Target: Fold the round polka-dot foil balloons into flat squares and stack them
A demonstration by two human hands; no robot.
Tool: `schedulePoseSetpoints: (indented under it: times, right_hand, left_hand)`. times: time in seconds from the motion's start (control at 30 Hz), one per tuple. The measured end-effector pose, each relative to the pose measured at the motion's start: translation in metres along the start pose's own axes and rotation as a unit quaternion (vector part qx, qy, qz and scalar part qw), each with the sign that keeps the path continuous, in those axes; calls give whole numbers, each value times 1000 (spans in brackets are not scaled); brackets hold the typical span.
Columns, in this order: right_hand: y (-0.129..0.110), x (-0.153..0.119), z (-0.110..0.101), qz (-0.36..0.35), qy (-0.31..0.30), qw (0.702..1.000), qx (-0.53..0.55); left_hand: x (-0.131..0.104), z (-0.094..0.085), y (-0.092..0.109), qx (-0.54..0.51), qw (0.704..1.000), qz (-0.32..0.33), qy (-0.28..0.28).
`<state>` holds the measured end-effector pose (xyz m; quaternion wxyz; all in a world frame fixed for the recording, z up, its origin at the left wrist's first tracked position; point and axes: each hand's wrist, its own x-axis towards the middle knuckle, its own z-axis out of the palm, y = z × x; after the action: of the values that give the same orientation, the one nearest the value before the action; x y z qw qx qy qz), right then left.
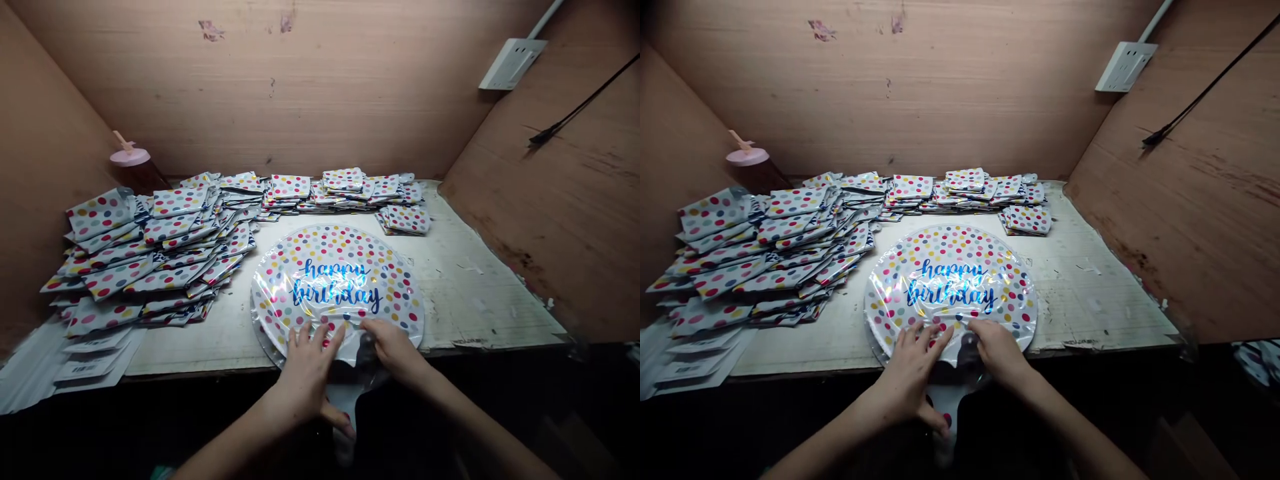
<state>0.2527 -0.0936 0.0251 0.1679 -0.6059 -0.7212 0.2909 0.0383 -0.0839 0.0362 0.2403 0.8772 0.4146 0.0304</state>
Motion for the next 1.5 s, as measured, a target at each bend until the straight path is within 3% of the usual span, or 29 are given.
schedulePoseSetpoints:
  times: [0.07, 0.17, 0.3, 0.4, 0.53, 0.63, 0.67, 0.73, 0.8, 0.87, 0.97, 1.0, 1.07, 1.13, 1.17, 1.23, 1.3, 1.37, 1.5]
  right_hand:
    - [-4, 24, -14, 34, -28, 997, -64]
    - [-9, 52, -37, 41, -36, 996, -71]
    - [9, 47, -61, -7, -76, 997, -8]
    - [41, 38, -70, 48, -85, 995, 25]
    - [67, 64, -67, 183, 66, 978, -79]
    - [69, 99, -59, 242, 110, 954, -140]
    - [68, 109, -56, 256, 115, 947, -153]
    - [63, 124, -55, 274, 121, 938, -175]
    - [56, 128, -57, 276, 135, 932, -192]
    - [48, 119, -61, 264, 170, 924, -218]
    - [41, 84, -62, 268, 256, 902, -220]
    - [42, 70, -60, 295, 257, 902, -181]
    - [47, 46, -53, 373, 189, 908, -18]
    - [54, 33, -45, 410, 125, 882, 197]
    - [58, 30, -41, 404, 123, 857, 296]
    - [64, 33, -37, 373, 166, 798, 443]
    - [69, 41, -36, 346, 210, 752, 521]
    - [72, 49, -38, 329, 256, 730, 541]
    - [77, 57, -46, 300, 363, 722, 507]
  left_hand:
    - [-3, -15, -24, -16, 998, -58, 14]
    - [-2, -45, -70, -63, 988, -142, 12]
    - [3, -63, -119, -157, 982, -99, 38]
    - [18, -60, -130, -139, 977, -125, 101]
    - [56, -63, -125, -15, 964, -231, 127]
    - [77, -59, -105, 37, 946, -270, 177]
    - [80, -54, -95, 64, 946, -248, 200]
    - [82, -36, -70, 120, 959, -141, 215]
    - [82, -14, -47, 137, 977, -29, 161]
    - [83, 3, -34, 120, 988, 0, 98]
    - [88, 12, -36, 100, 993, -11, 59]
    - [91, 12, -40, 97, 994, -7, 52]
    - [98, 8, -48, 92, 995, 1, 40]
    - [104, 4, -50, 90, 995, -7, 31]
    - [106, 3, -49, 92, 995, -18, 32]
    - [108, 5, -43, 100, 994, -27, 41]
    - [106, 10, -38, 105, 994, -5, 44]
    - [102, 16, -36, 102, 994, 26, 36]
    - [97, 22, -38, 93, 994, 34, 35]
